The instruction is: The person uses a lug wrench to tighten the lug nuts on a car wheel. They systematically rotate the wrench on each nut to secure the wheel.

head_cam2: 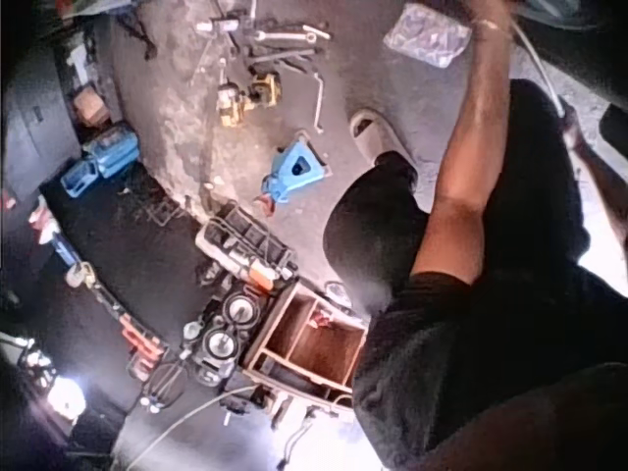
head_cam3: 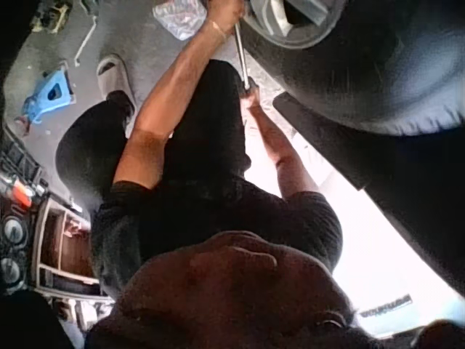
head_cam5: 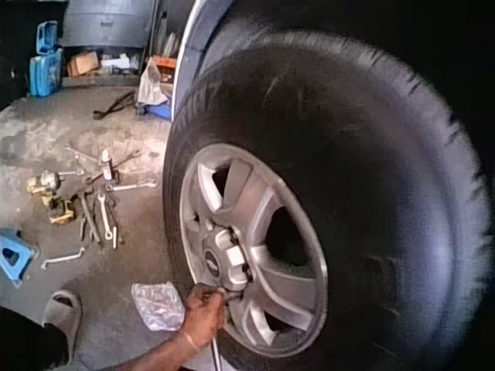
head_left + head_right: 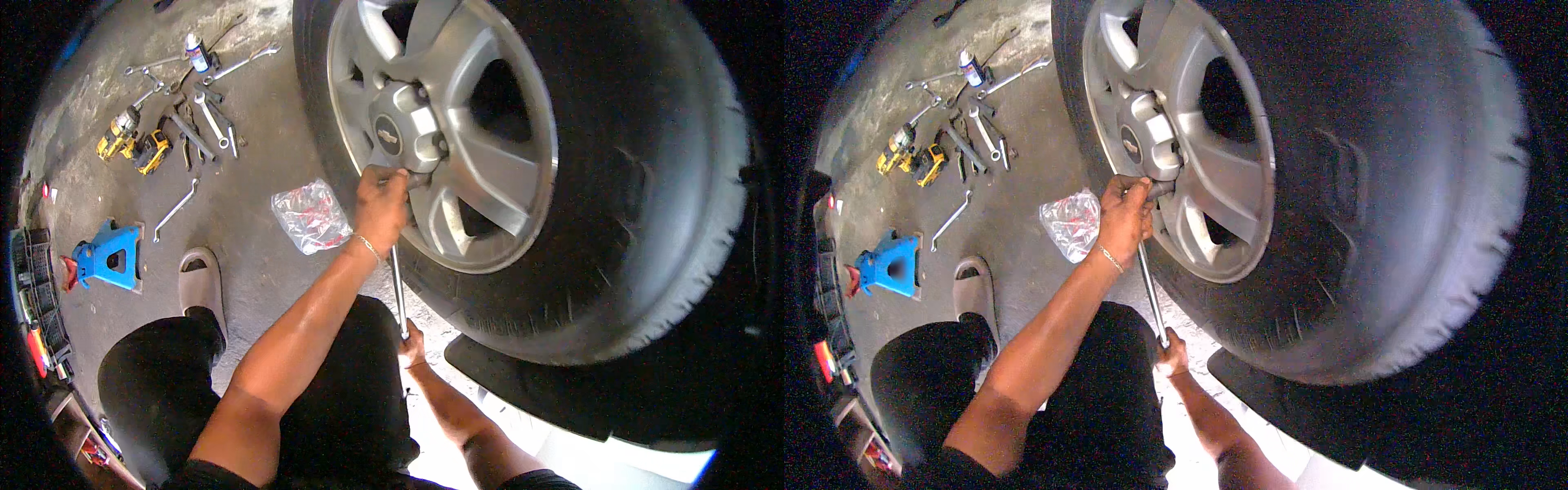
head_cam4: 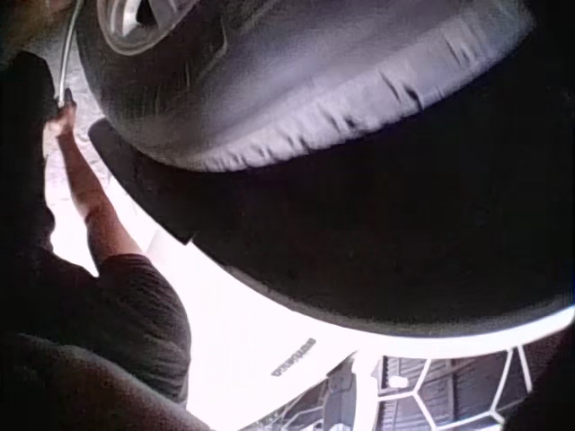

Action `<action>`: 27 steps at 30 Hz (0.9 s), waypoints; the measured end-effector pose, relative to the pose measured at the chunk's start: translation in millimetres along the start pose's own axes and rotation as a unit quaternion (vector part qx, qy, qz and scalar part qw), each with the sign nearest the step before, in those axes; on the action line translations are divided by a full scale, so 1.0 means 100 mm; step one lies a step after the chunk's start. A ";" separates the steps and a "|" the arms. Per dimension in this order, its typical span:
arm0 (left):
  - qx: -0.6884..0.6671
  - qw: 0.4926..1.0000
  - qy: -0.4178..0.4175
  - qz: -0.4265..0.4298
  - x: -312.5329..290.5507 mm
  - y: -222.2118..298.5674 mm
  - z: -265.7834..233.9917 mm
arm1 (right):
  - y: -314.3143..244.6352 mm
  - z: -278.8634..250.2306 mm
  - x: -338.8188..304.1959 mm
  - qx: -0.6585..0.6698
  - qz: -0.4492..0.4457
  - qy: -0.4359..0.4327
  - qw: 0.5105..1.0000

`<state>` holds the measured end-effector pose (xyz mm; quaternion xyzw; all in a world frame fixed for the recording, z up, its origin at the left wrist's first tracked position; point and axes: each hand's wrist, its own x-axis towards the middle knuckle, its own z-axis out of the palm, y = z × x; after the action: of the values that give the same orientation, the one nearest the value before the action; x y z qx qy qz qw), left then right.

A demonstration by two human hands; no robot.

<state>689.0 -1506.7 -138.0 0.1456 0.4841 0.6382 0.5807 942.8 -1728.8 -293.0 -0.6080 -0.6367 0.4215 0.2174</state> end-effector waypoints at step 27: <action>-0.258 0.925 0.013 -0.279 0.02 0.24 0.13 | -4.13 -2.01 -0.31 -0.260 0.366 -0.252 0.857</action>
<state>683.7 -1495.2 -113.3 -0.1587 0.3309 0.5548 0.7466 862.3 -1664.4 155.4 -0.7048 -0.4875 0.4286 -0.2863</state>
